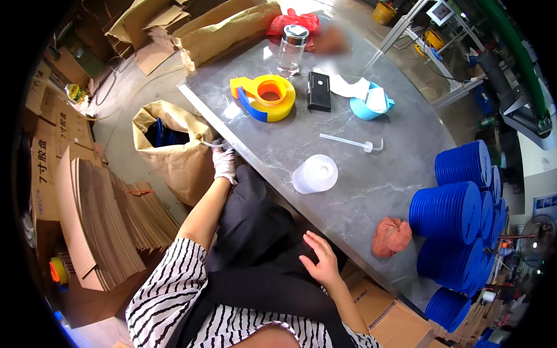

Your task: The person puts on a pair of gloves and uses a squeeze bottle to transfer liquid into a smaller plastic bottle via a tube. They then wipe the nozzle of the squeeze bottle with a cloth and place the filled bottle on the table.

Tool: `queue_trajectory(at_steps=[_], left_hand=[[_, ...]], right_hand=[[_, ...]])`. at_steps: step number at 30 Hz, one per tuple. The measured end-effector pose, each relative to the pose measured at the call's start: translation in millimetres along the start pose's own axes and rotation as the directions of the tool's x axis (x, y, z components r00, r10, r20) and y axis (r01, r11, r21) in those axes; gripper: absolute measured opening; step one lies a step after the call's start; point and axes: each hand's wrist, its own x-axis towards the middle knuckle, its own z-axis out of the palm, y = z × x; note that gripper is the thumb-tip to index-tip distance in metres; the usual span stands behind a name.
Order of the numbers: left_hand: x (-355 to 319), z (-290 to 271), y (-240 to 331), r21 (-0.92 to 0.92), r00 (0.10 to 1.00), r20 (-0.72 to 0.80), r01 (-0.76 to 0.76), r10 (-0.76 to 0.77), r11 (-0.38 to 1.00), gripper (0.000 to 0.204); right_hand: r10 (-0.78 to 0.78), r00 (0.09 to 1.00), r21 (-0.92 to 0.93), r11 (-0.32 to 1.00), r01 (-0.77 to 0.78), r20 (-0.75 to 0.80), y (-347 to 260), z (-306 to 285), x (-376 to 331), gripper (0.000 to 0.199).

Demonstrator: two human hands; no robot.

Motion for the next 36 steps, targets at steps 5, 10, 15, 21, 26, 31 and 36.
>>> queue_trajectory(at_steps=[5, 10, 15, 21, 26, 31, 36], left_hand=[[6, -7, -59, 0.259, 0.979, 0.194, 0.002, -0.054, 0.966, 0.023], [19, -20, -79, 0.551, 0.963, 0.27, -0.167, 0.015, 0.818, 0.019], [16, -7, -83, 0.604, 0.975, 0.201, -0.202, 0.098, 0.771, 0.02], [-19, -12, -67, 0.649, 0.989, 0.086, -0.146, 0.118, 0.747, 0.021], [-61, 7, -29, 0.051, 0.874, 0.144, 0.461, -0.464, 0.886, 0.033], [-37, 25, -12, -0.293, 0.614, 0.428, 0.789, -0.663, 0.54, 0.042], [7, 31, -38, 0.33, 0.755, 0.509, 0.274, -0.414, 0.903, 0.038]], right_hand=[[0.0, 0.97, -0.093, 0.995, -0.024, -0.242, 10, -12, 10, 0.043], [0.037, 0.899, -0.158, 0.981, -0.117, -0.437, 43, -25, 36, 0.046], [0.354, 0.721, 0.349, 0.923, -0.165, -0.595, 87, -45, 85, 0.05], [0.419, 0.681, 0.432, 0.887, -0.165, -0.601, 125, -80, 190, 0.051], [0.429, 0.647, 0.345, 0.902, -0.261, -0.63, 140, -87, 217, 0.033], [0.376, 0.667, 0.154, 0.917, -0.368, -0.643, 147, -89, 219, 0.03], [0.31, 0.681, 0.035, 0.922, -0.386, -0.663, 146, -92, 218, 0.03]])
